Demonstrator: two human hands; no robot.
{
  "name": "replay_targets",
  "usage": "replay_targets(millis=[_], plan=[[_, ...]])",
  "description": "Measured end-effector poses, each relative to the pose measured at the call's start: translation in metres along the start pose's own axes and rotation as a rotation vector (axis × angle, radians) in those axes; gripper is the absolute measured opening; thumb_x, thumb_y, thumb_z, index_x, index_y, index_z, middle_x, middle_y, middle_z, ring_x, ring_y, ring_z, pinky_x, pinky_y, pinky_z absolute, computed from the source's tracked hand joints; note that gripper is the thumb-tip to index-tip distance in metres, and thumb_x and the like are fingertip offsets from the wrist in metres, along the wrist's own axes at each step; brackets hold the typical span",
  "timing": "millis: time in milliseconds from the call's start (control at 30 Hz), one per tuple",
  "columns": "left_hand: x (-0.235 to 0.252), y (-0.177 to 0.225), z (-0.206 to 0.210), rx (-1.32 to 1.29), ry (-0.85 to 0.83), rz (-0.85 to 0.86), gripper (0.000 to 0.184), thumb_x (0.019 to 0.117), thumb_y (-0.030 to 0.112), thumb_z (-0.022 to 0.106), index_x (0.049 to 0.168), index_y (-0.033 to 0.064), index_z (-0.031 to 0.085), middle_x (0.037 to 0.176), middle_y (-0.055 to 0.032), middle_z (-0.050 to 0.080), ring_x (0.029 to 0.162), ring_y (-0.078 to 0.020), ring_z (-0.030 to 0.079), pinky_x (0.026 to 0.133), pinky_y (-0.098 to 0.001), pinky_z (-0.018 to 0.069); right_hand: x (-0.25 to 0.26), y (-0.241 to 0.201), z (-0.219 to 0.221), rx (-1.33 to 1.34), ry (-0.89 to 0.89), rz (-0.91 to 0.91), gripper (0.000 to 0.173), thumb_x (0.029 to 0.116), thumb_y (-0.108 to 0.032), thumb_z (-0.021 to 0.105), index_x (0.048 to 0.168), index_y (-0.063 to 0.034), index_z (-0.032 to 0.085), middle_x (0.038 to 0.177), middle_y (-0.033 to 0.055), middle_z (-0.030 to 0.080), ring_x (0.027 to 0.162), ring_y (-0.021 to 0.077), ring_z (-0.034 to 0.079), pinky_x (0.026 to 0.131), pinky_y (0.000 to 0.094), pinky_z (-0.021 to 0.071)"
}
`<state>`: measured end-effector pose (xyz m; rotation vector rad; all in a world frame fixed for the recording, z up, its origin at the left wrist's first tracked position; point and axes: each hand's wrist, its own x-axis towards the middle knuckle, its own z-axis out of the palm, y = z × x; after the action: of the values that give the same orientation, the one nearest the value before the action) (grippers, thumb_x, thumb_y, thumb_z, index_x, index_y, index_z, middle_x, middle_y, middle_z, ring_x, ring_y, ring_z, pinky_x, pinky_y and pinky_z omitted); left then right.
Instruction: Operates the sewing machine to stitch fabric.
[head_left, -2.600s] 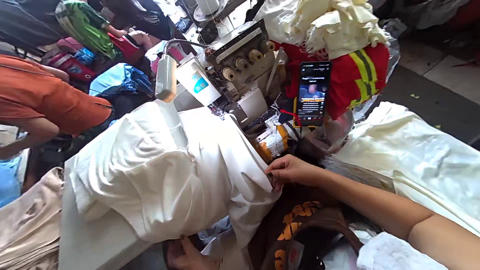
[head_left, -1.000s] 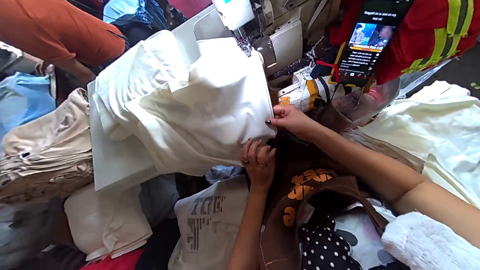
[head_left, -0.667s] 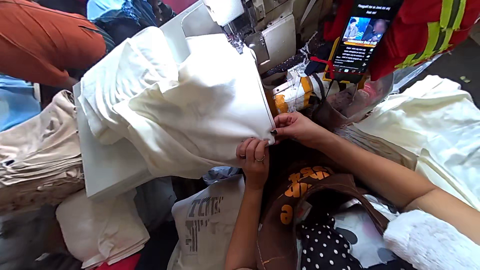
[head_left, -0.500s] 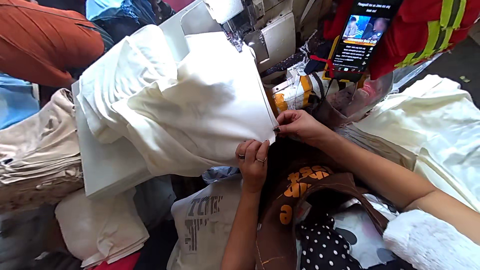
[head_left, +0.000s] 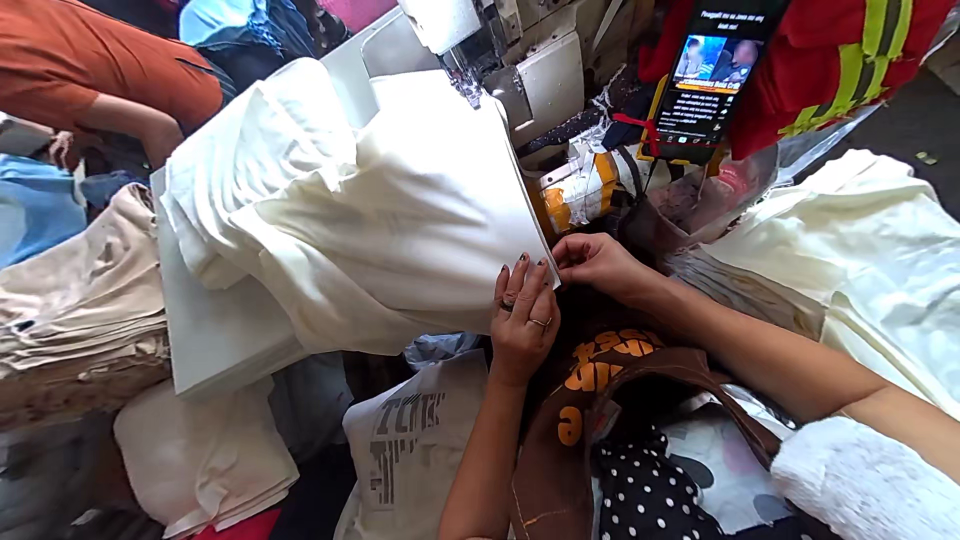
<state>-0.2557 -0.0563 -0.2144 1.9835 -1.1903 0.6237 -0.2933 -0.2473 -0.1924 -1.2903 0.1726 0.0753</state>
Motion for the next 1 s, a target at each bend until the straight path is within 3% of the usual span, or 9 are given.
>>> replay_targets(millis=[133, 267, 367, 433, 533, 600, 700, 833, 1000], plan=[[-0.003, -0.004, 0.007, 0.074, -0.063, 0.041, 0.011, 0.0939, 0.003, 0.067, 0.101, 0.0019, 0.075, 0.130, -0.0152, 0.070, 0.131, -0.0329, 0.061, 0.114, -0.0538, 0.0452, -0.004, 0.000, -0.002, -0.001, -0.003, 0.031, 0.022, 0.0832, 0.013, 0.073, 0.102, 0.0034, 0.069, 0.085, 0.0095, 0.072, 0.072, 0.0128, 0.070, 0.070, 0.0281, 0.0617], [-0.006, -0.006, 0.009, 0.119, -0.086, 0.022, 0.015, 0.0949, 0.002, 0.064, 0.104, 0.0000, 0.076, 0.126, -0.0169, 0.072, 0.127, -0.0334, 0.064, 0.112, -0.0518, 0.0474, -0.008, -0.004, -0.001, 0.037, -0.053, 0.120, 0.020, 0.0930, 0.007, 0.065, 0.113, 0.0051, 0.065, 0.095, 0.0105, 0.072, 0.082, 0.0144, 0.072, 0.080, 0.0309, 0.0624], [-0.002, -0.007, 0.010, 0.107, -0.080, 0.009, 0.016, 0.0990, 0.011, 0.063, 0.103, 0.0008, 0.075, 0.123, -0.0187, 0.073, 0.122, -0.0349, 0.067, 0.109, -0.0535, 0.0487, 0.000, -0.004, 0.001, 0.030, -0.028, 0.123, 0.017, 0.0927, -0.002, 0.071, 0.108, 0.0035, 0.065, 0.087, 0.0068, 0.072, 0.075, 0.0121, 0.071, 0.075, 0.0289, 0.0623], [0.000, -0.007, 0.010, 0.109, -0.076, 0.016, 0.028, 0.1019, 0.031, 0.063, 0.112, 0.0052, 0.070, 0.128, -0.0179, 0.070, 0.128, -0.0332, 0.062, 0.115, -0.0560, 0.0398, 0.004, -0.003, 0.000, 0.014, -0.013, 0.091, 0.013, 0.0926, -0.005, 0.071, 0.103, 0.0022, 0.066, 0.080, 0.0032, 0.071, 0.069, 0.0086, 0.068, 0.069, 0.0258, 0.0600], [0.003, -0.007, 0.008, 0.241, -0.115, 0.018, 0.044, 0.0990, 0.050, 0.062, 0.128, 0.0196, 0.052, 0.146, -0.0117, 0.054, 0.147, -0.0282, 0.040, 0.122, -0.0608, 0.0166, -0.001, -0.009, -0.004, -0.051, -0.052, 0.025, 0.012, 0.0925, -0.006, 0.070, 0.102, 0.0005, 0.067, 0.082, 0.0012, 0.070, 0.069, 0.0073, 0.068, 0.068, 0.0254, 0.0602], [0.004, -0.009, 0.008, 0.330, -0.099, 0.022, 0.036, 0.1027, 0.041, 0.059, 0.132, 0.0225, 0.049, 0.152, -0.0077, 0.050, 0.151, -0.0268, 0.033, 0.121, -0.0607, 0.0126, -0.008, -0.015, 0.000, -0.028, -0.059, 0.017, 0.011, 0.0927, -0.005, 0.069, 0.102, 0.0009, 0.067, 0.082, 0.0031, 0.072, 0.069, 0.0095, 0.070, 0.067, 0.0270, 0.0613], [0.019, -0.014, 0.006, 0.370, -0.056, 0.020, 0.027, 0.1070, 0.019, 0.047, 0.133, 0.0180, 0.055, 0.146, -0.0051, 0.058, 0.149, -0.0244, 0.037, 0.122, -0.0591, 0.0117, -0.006, -0.026, 0.006, 0.061, -0.022, 0.057, 0.007, 0.0941, -0.004, 0.067, 0.100, 0.0002, 0.065, 0.080, 0.0049, 0.073, 0.066, 0.0131, 0.072, 0.065, 0.0289, 0.0629], [0.047, -0.025, 0.002, 0.355, -0.009, 0.018, 0.029, 0.1070, 0.013, 0.045, 0.126, 0.0148, 0.067, 0.133, -0.0051, 0.069, 0.141, -0.0258, 0.050, 0.121, -0.0585, 0.0169, 0.020, -0.042, 0.004, 0.078, 0.040, 0.041, 0.006, 0.0956, -0.004, 0.064, 0.100, 0.0005, 0.065, 0.076, 0.0044, 0.073, 0.065, 0.0125, 0.071, 0.064, 0.0281, 0.0620], [0.081, -0.044, 0.003, 0.409, 0.017, 0.027, 0.030, 0.1026, 0.006, 0.051, 0.121, 0.0150, 0.073, 0.129, -0.0049, 0.072, 0.137, -0.0285, 0.053, 0.120, -0.0611, 0.0203, 0.064, -0.067, 0.003, 0.087, 0.118, 0.034, 0.003, 0.0955, 0.001, 0.062, 0.097, 0.0028, 0.065, 0.071, 0.0057, 0.070, 0.062, 0.0116, 0.068, 0.062, 0.0260, 0.0592]])
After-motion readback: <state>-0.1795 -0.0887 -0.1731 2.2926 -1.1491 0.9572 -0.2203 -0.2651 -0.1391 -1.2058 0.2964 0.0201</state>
